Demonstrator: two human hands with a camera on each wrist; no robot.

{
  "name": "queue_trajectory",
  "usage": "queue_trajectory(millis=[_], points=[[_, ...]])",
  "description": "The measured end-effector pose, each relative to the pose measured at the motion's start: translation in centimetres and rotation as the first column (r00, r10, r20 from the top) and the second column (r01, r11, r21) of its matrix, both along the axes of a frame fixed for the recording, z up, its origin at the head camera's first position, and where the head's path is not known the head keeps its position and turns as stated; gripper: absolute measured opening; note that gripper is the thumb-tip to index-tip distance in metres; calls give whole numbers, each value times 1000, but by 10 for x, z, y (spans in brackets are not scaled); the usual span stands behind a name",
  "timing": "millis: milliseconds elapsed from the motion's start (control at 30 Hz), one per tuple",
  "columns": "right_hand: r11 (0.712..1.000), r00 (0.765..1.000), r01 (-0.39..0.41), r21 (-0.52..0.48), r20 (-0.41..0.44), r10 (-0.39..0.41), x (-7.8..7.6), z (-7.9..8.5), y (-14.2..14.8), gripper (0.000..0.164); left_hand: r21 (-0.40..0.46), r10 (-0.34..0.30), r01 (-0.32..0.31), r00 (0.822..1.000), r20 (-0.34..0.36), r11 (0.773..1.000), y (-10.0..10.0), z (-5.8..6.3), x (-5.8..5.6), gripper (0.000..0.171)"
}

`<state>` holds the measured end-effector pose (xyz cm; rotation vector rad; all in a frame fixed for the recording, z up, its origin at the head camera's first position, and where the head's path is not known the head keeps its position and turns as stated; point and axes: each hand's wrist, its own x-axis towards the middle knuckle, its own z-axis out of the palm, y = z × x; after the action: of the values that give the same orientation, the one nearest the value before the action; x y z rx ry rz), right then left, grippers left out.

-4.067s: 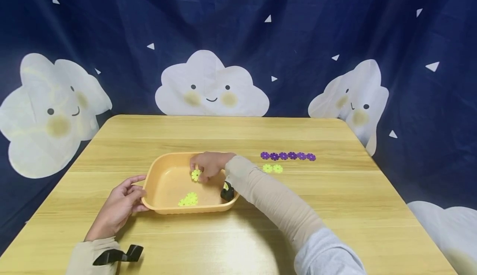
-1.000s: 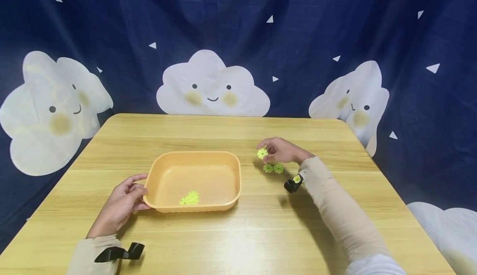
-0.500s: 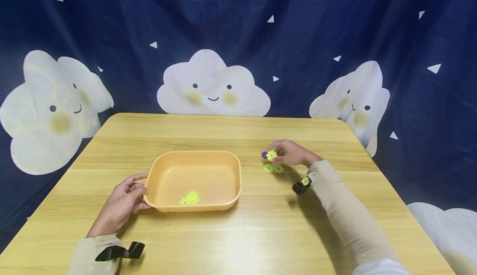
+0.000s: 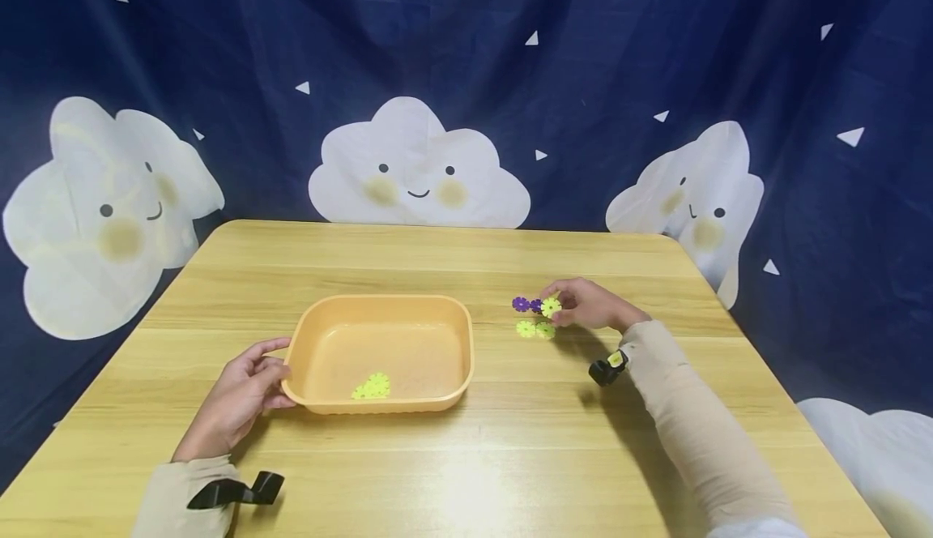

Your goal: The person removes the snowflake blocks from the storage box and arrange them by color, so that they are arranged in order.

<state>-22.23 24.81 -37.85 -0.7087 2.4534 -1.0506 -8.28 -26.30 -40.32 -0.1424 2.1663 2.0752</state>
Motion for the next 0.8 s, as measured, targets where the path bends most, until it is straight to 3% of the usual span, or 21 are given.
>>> queue_trajectory(millis=[300,600,800], points=[[999,996,36,-29,78,-33,6,-2,12,39,-10,-10,10,1000,-7,1000,1,0,0,48],[999,998,39,-13,43,-38,9,-8,19,36,4,-8,9,1000,-13,1000,0,1,1,46],[998,999,36,51,-9,-36,13,-12,21,35,4,-10,10,1000,-11,1000,-1,0,0,46]])
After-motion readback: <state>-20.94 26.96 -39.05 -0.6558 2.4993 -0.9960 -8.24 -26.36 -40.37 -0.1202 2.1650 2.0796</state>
